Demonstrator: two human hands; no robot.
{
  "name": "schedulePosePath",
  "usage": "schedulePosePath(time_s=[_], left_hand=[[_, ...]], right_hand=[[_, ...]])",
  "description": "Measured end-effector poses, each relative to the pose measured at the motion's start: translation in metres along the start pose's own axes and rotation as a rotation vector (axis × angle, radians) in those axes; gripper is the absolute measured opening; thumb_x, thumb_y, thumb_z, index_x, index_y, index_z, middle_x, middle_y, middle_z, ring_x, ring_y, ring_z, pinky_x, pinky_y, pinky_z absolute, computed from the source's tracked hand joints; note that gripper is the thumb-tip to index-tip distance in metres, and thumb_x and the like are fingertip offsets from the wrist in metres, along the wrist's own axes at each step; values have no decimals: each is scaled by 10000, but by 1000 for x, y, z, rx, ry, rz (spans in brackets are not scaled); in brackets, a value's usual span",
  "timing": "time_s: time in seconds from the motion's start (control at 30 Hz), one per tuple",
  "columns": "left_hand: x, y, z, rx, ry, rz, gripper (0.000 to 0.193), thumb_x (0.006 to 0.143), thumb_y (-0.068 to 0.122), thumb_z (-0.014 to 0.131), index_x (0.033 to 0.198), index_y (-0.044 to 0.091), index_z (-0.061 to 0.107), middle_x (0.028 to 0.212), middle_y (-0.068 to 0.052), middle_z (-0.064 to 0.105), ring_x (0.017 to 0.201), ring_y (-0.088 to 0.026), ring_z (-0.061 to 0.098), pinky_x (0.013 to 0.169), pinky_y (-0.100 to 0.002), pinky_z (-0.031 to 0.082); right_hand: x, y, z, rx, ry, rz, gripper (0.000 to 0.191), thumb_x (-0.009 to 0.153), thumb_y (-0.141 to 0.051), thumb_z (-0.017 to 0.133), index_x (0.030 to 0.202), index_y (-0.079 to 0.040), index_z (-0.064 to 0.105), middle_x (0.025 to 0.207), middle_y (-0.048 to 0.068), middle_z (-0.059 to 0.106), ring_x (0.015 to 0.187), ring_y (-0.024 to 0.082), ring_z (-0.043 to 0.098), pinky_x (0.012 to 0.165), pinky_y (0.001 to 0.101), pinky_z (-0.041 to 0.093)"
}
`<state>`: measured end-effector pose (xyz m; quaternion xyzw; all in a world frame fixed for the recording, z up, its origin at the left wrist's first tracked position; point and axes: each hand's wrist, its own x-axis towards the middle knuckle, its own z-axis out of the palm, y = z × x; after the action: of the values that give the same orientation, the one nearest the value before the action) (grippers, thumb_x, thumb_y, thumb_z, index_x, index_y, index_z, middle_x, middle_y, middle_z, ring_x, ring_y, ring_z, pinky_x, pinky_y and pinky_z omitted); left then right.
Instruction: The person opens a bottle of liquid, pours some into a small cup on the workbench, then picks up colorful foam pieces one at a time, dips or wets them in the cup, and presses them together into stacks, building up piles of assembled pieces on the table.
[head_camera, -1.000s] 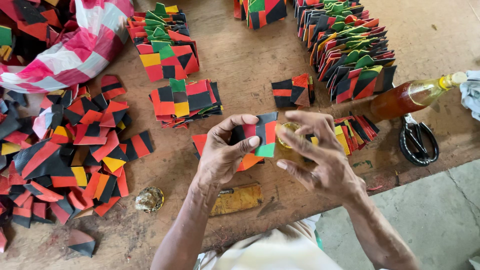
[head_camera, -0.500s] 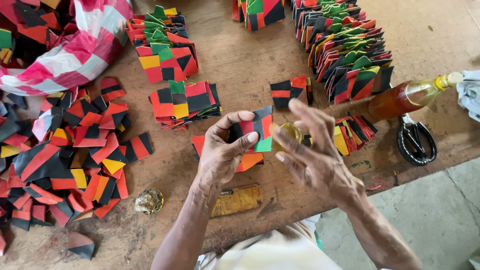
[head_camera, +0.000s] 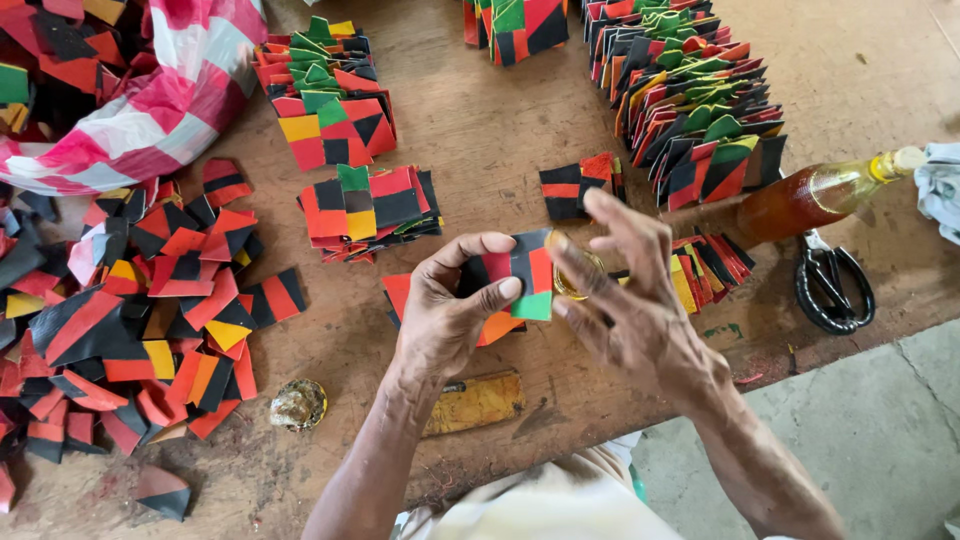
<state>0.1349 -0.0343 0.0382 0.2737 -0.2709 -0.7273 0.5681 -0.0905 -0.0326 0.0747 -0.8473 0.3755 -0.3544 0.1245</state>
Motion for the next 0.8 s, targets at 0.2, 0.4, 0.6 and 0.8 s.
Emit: schedulePosePath(time_s=[0.2, 0.4, 0.6, 0.8], left_hand=[[10, 5, -2, -26, 55, 59, 408, 827, -66, 803, 1203, 14, 665, 1107, -42, 738, 1020, -125, 709, 945, -311, 598], [35, 8, -4, 386, -57, 246, 355, 824, -152, 773, 1083, 67, 668, 1089, -75, 746, 1158, -208, 673, 1061, -368, 543], [79, 2, -2, 1172, -281, 432, 329, 639, -179, 681, 876, 39, 612, 1169, -89, 749, 1279, -313, 629, 1053, -382, 527], [133, -26, -5, 1246, -515, 529, 312, 641, -168, 667, 872, 34, 607, 1176, -102, 731, 1286, -342, 616, 1054, -401, 525]], right_hand=[[-24, -19, 2, 6, -29, -60, 657, 871, -125, 806, 1443, -353, 577, 1550, 106, 431, 1383, 311, 441, 1114, 388, 493], [-38, -11, -13, -32, 113, 3, 436, 833, -175, 823, 1240, -284, 712, 1407, 77, 540, 1247, 246, 503, 1044, 375, 471], [-51, 6, -35, -48, 213, 129, 308, 869, -214, 804, 1172, -237, 750, 1318, 49, 596, 1141, 195, 549, 968, 327, 519], [-62, 25, -49, -37, 287, 206, 331, 849, -210, 840, 1169, -200, 757, 1307, 63, 613, 1050, 153, 557, 834, 242, 533]])
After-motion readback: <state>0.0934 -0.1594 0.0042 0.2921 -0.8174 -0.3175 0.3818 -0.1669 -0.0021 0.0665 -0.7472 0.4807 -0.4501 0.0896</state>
